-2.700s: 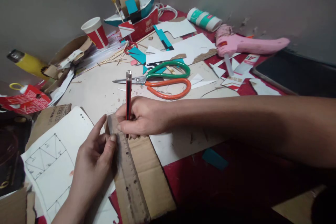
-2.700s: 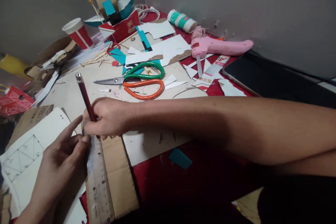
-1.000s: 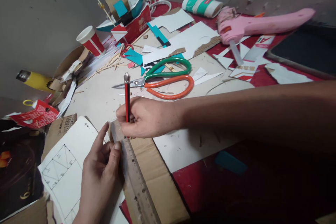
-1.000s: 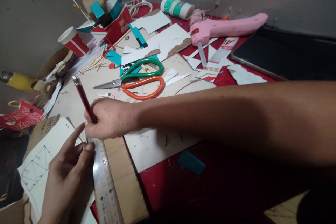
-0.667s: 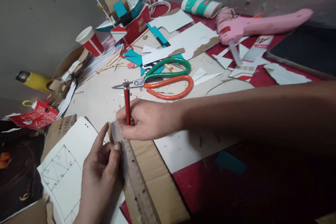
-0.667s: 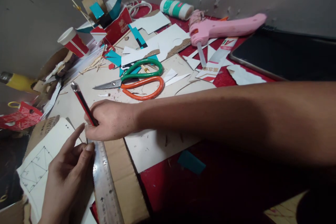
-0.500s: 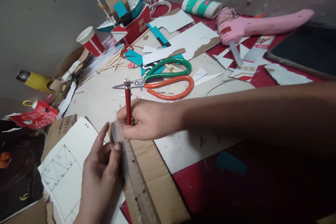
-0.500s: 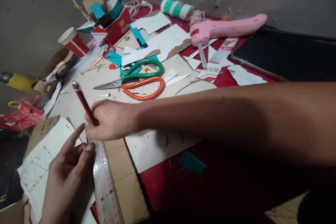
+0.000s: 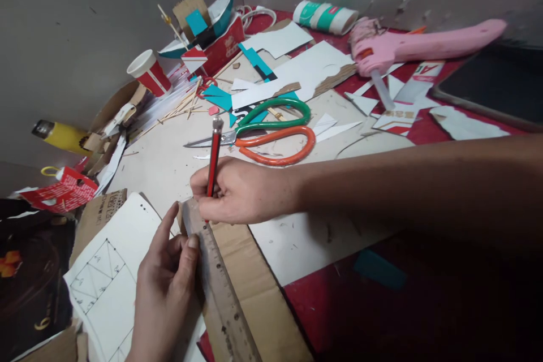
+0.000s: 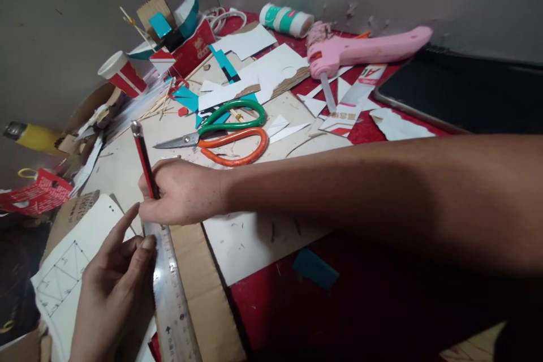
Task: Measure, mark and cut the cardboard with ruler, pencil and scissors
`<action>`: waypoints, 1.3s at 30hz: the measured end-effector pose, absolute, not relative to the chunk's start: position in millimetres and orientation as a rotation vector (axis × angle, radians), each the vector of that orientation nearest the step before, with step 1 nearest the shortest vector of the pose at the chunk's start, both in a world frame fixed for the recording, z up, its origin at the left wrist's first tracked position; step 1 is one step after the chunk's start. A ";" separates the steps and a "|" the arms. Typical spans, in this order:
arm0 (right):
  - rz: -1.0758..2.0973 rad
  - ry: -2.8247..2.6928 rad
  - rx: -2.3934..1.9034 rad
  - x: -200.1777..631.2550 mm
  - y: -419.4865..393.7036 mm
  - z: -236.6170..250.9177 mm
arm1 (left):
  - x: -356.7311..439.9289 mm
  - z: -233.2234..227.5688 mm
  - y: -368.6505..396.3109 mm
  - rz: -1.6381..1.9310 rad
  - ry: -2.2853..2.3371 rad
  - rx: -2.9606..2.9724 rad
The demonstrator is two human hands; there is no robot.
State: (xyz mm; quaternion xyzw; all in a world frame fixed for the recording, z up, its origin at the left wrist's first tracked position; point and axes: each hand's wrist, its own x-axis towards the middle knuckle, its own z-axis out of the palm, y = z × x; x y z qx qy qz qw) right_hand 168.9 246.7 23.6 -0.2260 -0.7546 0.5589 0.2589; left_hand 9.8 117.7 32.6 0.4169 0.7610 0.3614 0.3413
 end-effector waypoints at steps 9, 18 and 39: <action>1.532 -1.903 -0.717 170.4 246.3 28.7 | 16.8 36.0 118.4 0.962 1.996 1.053; 1.540 -1.778 -0.775 165.8 246.8 24.1 | 21.2 35.1 117.3 1.004 1.986 0.948; 1.525 -1.860 -0.642 166.9 249.0 19.6 | 29.6 39.4 120.0 0.989 2.046 0.982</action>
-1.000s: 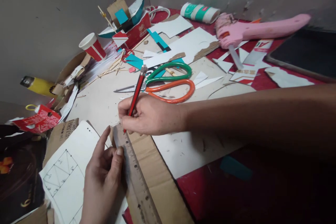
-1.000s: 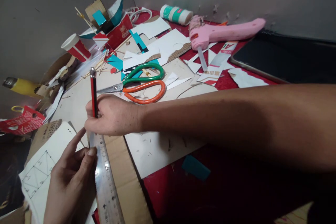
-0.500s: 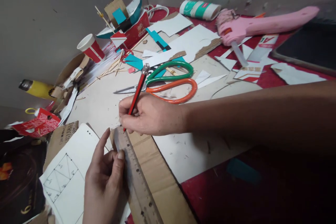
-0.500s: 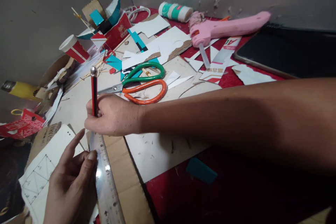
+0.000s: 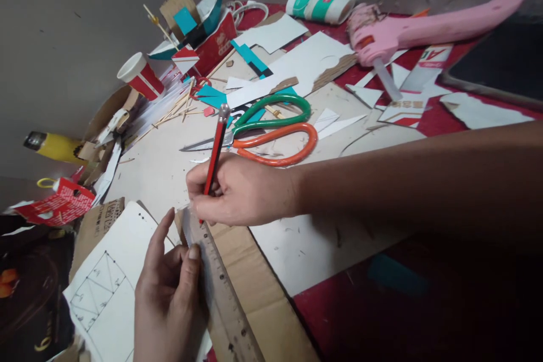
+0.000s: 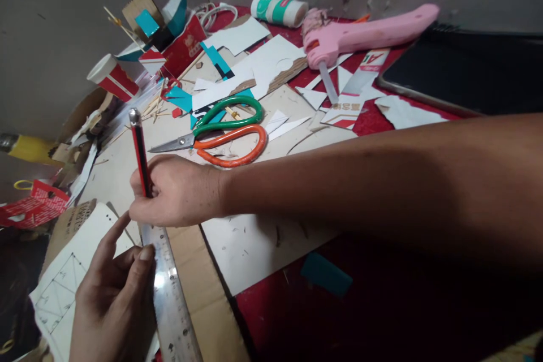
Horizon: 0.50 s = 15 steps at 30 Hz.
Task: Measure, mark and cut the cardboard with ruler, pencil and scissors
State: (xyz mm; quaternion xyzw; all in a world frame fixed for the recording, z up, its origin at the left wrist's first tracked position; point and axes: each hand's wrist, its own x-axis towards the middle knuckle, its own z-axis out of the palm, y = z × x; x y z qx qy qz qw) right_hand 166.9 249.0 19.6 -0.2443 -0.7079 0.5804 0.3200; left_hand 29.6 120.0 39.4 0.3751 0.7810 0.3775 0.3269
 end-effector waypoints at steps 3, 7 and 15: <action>1.547 -1.930 -0.557 168.3 248.4 19.6 | 29.1 39.6 120.5 0.972 2.060 1.005; 1.505 -2.057 -0.536 169.8 246.6 22.1 | 25.9 39.0 120.8 0.959 2.036 1.038; 1.465 -2.158 -0.587 170.6 247.4 23.6 | 24.1 38.5 119.8 0.951 2.024 1.054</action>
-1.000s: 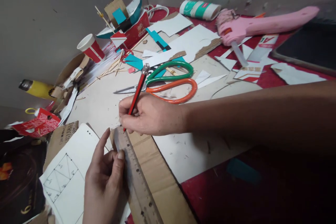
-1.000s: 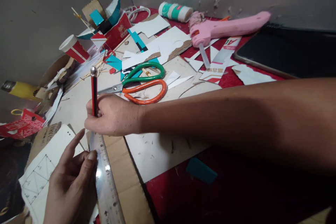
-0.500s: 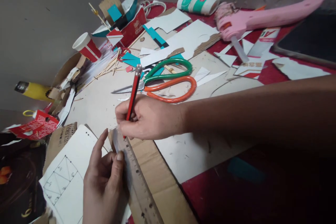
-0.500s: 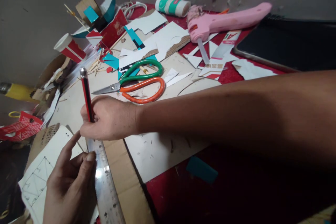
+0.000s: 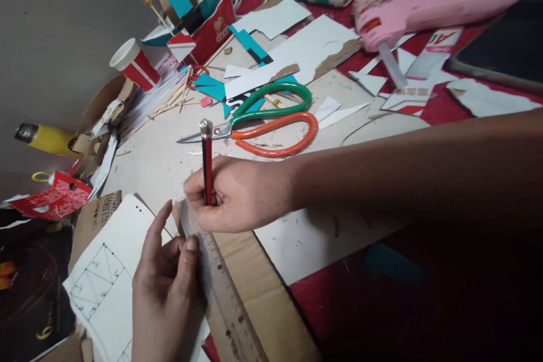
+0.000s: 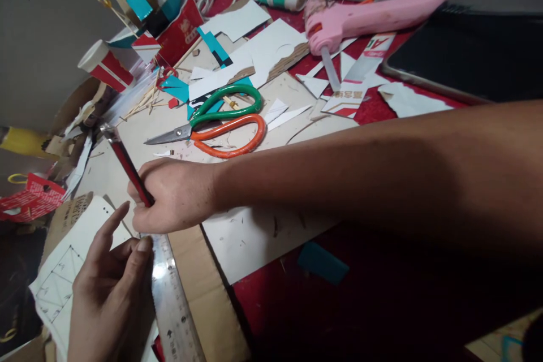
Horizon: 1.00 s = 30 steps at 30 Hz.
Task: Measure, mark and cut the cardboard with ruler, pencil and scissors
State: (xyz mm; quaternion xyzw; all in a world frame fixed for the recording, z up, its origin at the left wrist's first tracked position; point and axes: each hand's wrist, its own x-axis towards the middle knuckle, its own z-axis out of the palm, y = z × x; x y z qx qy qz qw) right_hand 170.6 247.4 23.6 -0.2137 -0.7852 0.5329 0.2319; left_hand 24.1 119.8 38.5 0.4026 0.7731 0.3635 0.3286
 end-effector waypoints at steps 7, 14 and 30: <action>1.448 -2.180 -0.600 169.5 245.7 23.5 | 26.6 38.9 119.6 0.973 2.008 1.021; 1.459 -2.176 -0.567 169.1 245.9 21.4 | 28.1 39.6 120.2 0.971 2.027 1.002; 1.427 -2.300 -0.541 169.0 245.4 24.7 | 21.9 37.8 119.8 0.947 2.021 1.027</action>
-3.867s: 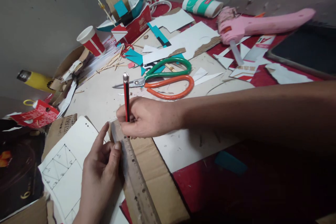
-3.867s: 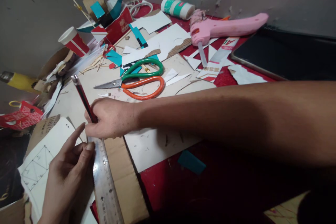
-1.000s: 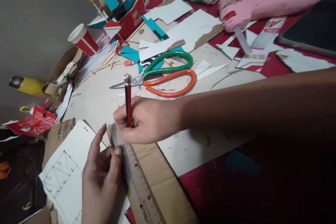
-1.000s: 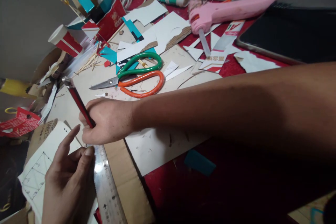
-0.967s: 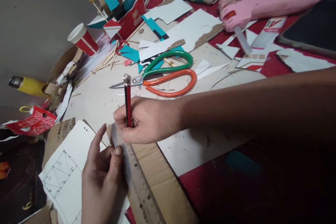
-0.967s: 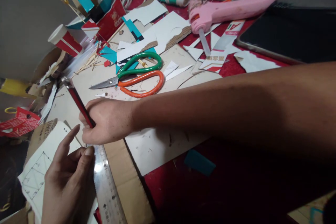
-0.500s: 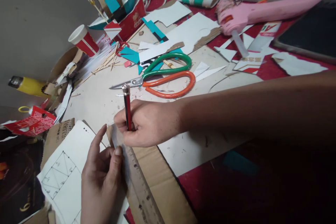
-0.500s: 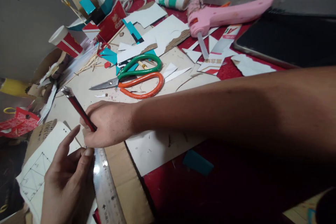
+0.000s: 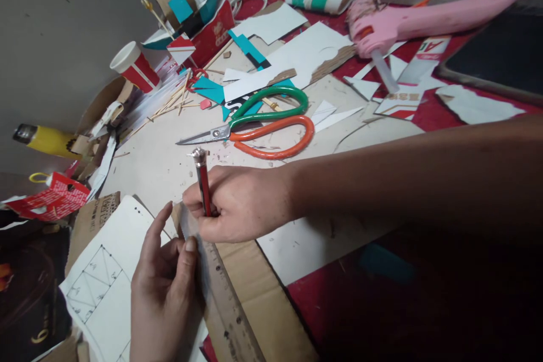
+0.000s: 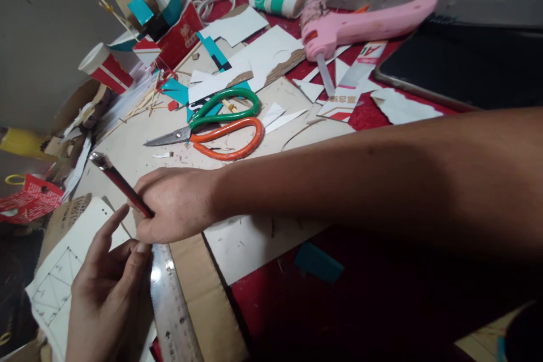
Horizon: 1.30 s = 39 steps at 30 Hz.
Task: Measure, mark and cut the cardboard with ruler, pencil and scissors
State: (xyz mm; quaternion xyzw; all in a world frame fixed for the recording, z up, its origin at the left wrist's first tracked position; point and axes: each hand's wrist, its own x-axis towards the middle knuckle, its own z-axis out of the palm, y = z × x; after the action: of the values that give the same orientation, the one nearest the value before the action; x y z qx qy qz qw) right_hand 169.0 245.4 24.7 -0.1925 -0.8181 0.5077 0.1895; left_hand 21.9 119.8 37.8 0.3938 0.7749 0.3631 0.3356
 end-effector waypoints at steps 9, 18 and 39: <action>1.404 -2.298 -0.540 169.9 245.1 24.1 | 23.8 38.8 120.3 0.966 1.987 1.005; 1.408 -2.321 -0.552 168.9 244.8 24.8 | 16.6 38.2 121.6 0.939 1.988 1.035; 1.398 -2.318 -0.546 169.2 244.5 27.2 | 17.5 37.3 120.5 0.947 1.988 1.037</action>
State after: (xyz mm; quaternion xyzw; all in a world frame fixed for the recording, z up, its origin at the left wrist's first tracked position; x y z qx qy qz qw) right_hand 169.2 244.5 27.2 -0.1942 -0.8243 0.4971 0.1890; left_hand 17.5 120.5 37.3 0.3998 0.7662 0.3650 0.3463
